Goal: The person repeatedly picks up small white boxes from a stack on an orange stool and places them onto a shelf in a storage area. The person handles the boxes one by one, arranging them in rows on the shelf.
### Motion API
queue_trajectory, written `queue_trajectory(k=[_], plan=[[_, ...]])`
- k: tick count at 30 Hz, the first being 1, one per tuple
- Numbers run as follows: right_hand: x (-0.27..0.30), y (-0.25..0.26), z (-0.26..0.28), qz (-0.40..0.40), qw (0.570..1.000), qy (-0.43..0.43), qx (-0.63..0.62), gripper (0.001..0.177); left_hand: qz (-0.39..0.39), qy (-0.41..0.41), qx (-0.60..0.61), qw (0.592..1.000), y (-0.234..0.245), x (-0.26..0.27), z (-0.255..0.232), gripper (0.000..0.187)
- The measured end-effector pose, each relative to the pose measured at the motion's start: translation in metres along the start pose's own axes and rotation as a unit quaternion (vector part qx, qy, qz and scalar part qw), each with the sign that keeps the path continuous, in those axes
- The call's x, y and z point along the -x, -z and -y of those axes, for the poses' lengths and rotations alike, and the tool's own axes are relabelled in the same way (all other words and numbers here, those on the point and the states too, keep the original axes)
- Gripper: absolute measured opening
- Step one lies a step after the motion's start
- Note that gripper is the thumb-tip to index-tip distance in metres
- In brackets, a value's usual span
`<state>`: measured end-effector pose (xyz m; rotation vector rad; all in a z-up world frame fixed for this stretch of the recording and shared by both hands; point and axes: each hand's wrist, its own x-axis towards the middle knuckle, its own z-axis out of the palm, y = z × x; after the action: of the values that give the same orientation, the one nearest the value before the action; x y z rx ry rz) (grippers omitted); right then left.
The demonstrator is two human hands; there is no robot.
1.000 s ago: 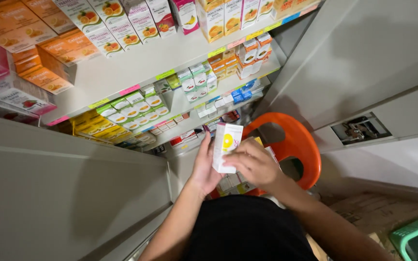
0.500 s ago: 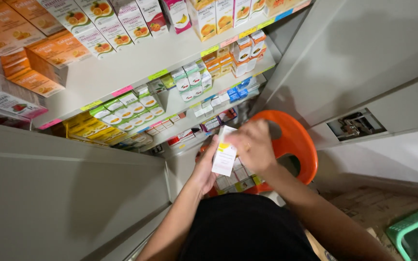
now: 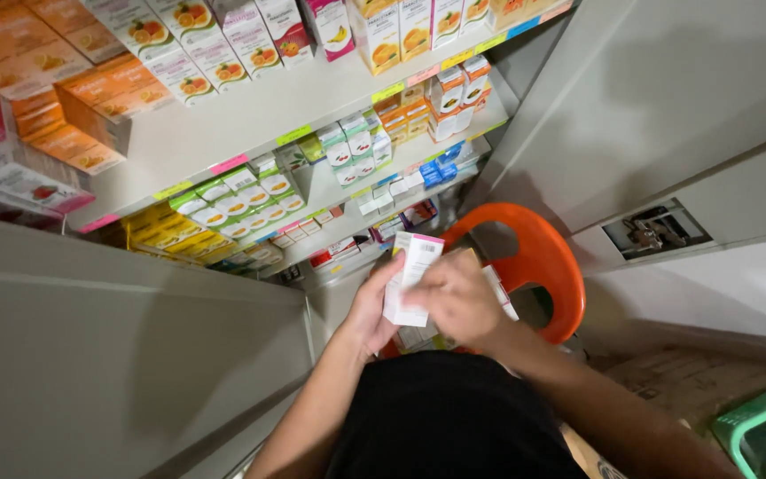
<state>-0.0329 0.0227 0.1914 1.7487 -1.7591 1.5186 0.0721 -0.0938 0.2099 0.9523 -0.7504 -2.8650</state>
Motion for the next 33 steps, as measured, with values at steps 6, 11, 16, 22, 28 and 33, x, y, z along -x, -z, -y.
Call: queue_trajectory(k=[6, 11, 16, 22, 28, 33], plan=[[-0.062, 0.033, 0.023, -0.053, 0.992, -0.113, -0.014, 0.019, -0.034, 0.014, 0.029, 0.999, -0.034, 0.019, -0.013, 0.053], [-0.047, 0.030, 0.047, 0.034, 0.998, -0.037, -0.036, 0.012, -0.011, -0.001, 0.018, 1.000, -0.009, 0.003, 0.002, 0.070], [-0.060, 0.045, 0.006, 0.001, 0.997, -0.078, -0.015, 0.018, -0.019, 0.001, -0.009, 1.000, -0.032, 0.027, -0.013, 0.069], [-0.051, 0.041, 0.041, -0.069, 0.976, -0.194, -0.076, 0.009, -0.028, -0.022, 0.052, 0.998, -0.042, 0.028, -0.022, 0.064], [-0.042, 0.026, 0.006, -0.007, 0.994, -0.103, -0.030, 0.010, -0.032, 0.015, 0.072, 0.997, -0.027, 0.017, -0.014, 0.058], [-0.043, 0.022, 0.008, -0.062, 0.985, -0.164, -0.011, 0.012, -0.049, 0.047, 0.061, 0.996, -0.024, 0.015, -0.011, 0.059]])
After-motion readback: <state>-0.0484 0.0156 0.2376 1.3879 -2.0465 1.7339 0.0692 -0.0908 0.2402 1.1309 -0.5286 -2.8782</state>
